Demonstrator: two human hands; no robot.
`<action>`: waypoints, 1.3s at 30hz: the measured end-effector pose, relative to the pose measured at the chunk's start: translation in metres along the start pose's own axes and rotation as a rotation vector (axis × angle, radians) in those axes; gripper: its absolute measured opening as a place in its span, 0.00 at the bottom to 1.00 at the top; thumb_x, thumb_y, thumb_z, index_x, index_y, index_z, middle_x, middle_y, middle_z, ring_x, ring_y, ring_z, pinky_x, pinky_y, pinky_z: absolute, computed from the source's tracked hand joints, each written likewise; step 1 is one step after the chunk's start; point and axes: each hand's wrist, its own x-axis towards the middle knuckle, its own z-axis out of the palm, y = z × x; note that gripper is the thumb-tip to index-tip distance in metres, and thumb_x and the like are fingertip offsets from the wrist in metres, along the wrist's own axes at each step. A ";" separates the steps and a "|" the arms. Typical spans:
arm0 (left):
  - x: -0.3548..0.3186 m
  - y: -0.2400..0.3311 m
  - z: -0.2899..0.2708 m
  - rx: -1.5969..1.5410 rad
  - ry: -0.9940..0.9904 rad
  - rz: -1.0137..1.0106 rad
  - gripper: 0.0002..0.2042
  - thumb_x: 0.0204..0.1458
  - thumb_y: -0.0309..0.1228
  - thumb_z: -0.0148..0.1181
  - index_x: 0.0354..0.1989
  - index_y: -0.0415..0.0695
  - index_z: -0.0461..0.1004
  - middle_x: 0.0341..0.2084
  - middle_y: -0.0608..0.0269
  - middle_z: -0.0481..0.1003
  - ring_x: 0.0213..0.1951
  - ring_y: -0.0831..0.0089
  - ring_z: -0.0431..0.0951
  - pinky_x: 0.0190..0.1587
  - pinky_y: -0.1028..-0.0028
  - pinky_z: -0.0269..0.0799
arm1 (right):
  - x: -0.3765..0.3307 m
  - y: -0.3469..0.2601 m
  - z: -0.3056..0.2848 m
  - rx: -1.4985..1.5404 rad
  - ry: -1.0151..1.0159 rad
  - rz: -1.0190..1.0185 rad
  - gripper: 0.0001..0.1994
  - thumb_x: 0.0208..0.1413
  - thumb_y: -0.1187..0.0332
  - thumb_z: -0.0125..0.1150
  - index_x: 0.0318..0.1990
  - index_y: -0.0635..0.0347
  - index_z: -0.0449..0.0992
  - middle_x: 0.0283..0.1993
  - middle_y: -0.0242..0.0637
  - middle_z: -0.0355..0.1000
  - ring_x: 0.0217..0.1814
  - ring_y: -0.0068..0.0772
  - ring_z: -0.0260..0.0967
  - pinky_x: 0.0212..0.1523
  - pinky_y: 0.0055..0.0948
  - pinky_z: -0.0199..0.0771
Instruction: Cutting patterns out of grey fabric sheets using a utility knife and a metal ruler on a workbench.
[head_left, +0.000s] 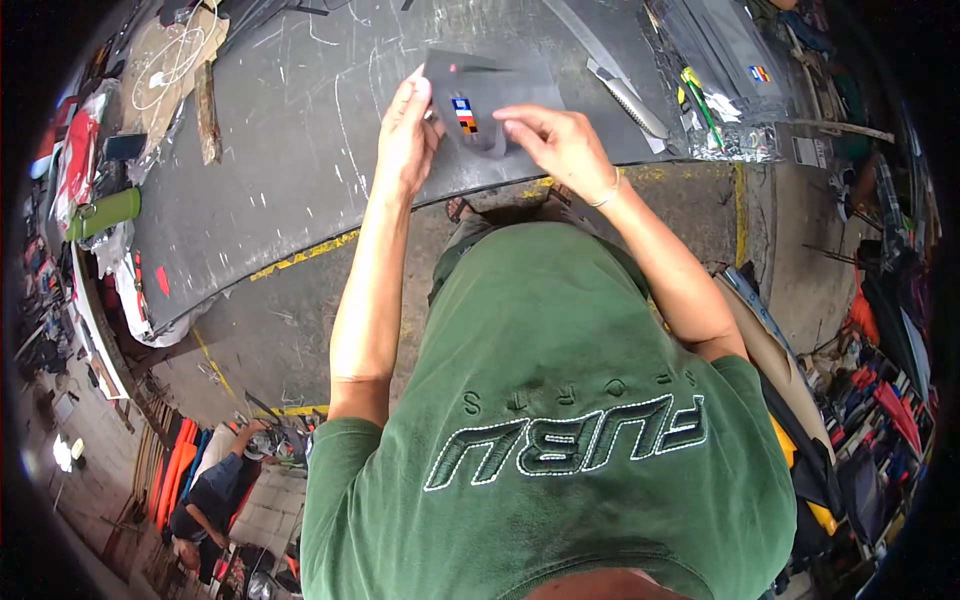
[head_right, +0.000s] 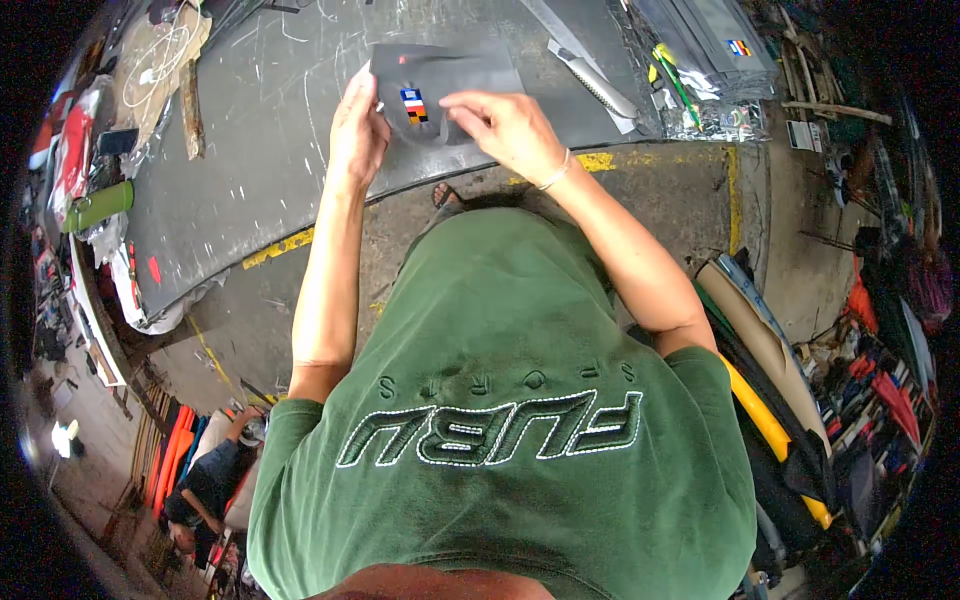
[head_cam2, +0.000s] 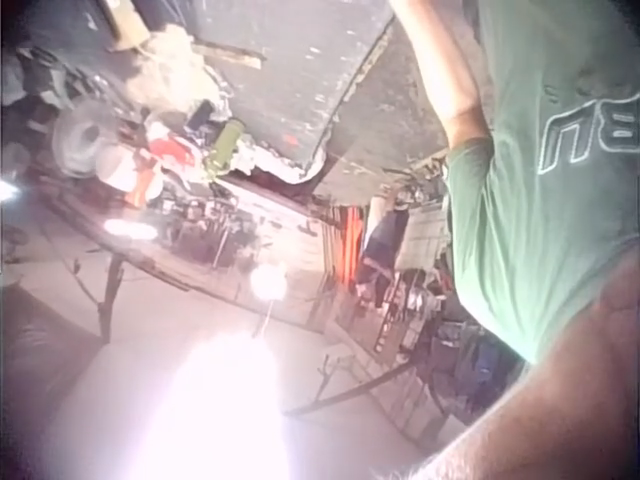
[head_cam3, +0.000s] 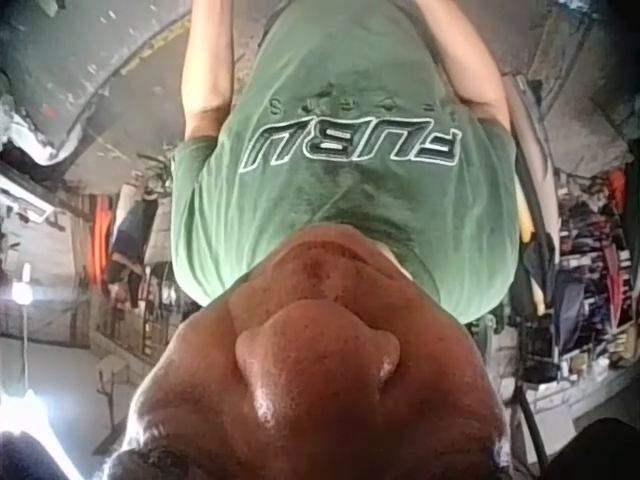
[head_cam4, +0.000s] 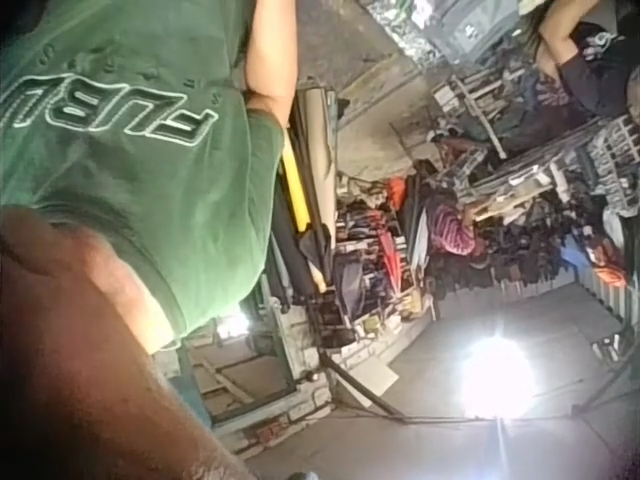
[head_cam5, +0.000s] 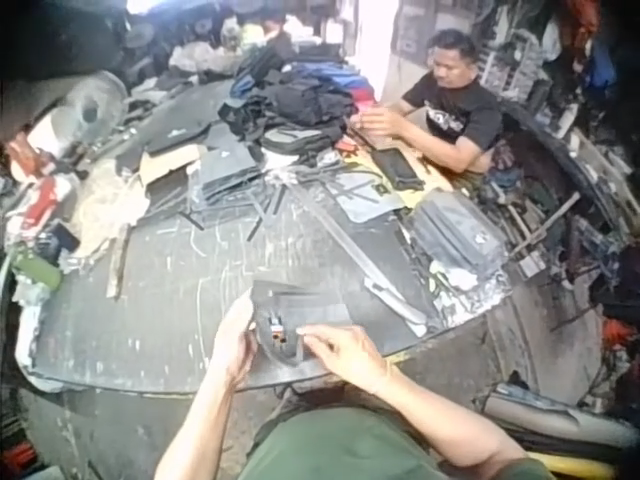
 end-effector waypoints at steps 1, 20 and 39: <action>-0.007 0.005 0.008 -0.089 -0.087 0.018 0.35 0.66 0.45 0.60 0.75 0.43 0.55 0.51 0.66 0.73 0.33 0.80 0.70 0.41 0.75 0.71 | 0.005 -0.007 -0.004 0.063 -0.008 0.072 0.11 0.66 0.73 0.61 0.53 0.56 0.82 0.38 0.32 0.82 0.35 0.16 0.78 0.35 0.23 0.77; -0.042 0.048 0.073 0.062 -0.100 0.146 0.16 0.60 0.34 0.70 0.51 0.38 0.78 0.40 0.65 0.82 0.43 0.78 0.79 0.48 0.75 0.74 | 0.032 -0.039 -0.058 0.336 0.026 0.031 0.10 0.62 0.61 0.69 0.39 0.58 0.82 0.61 0.39 0.71 0.46 0.22 0.71 0.48 0.26 0.73; -0.039 0.078 0.102 0.044 -0.041 0.197 0.17 0.60 0.26 0.67 0.55 0.33 0.74 0.43 0.57 0.82 0.41 0.76 0.82 0.47 0.76 0.78 | 0.048 -0.059 -0.072 0.513 -0.007 0.276 0.14 0.58 0.58 0.74 0.37 0.59 0.81 0.29 0.25 0.75 0.31 0.16 0.72 0.34 0.19 0.72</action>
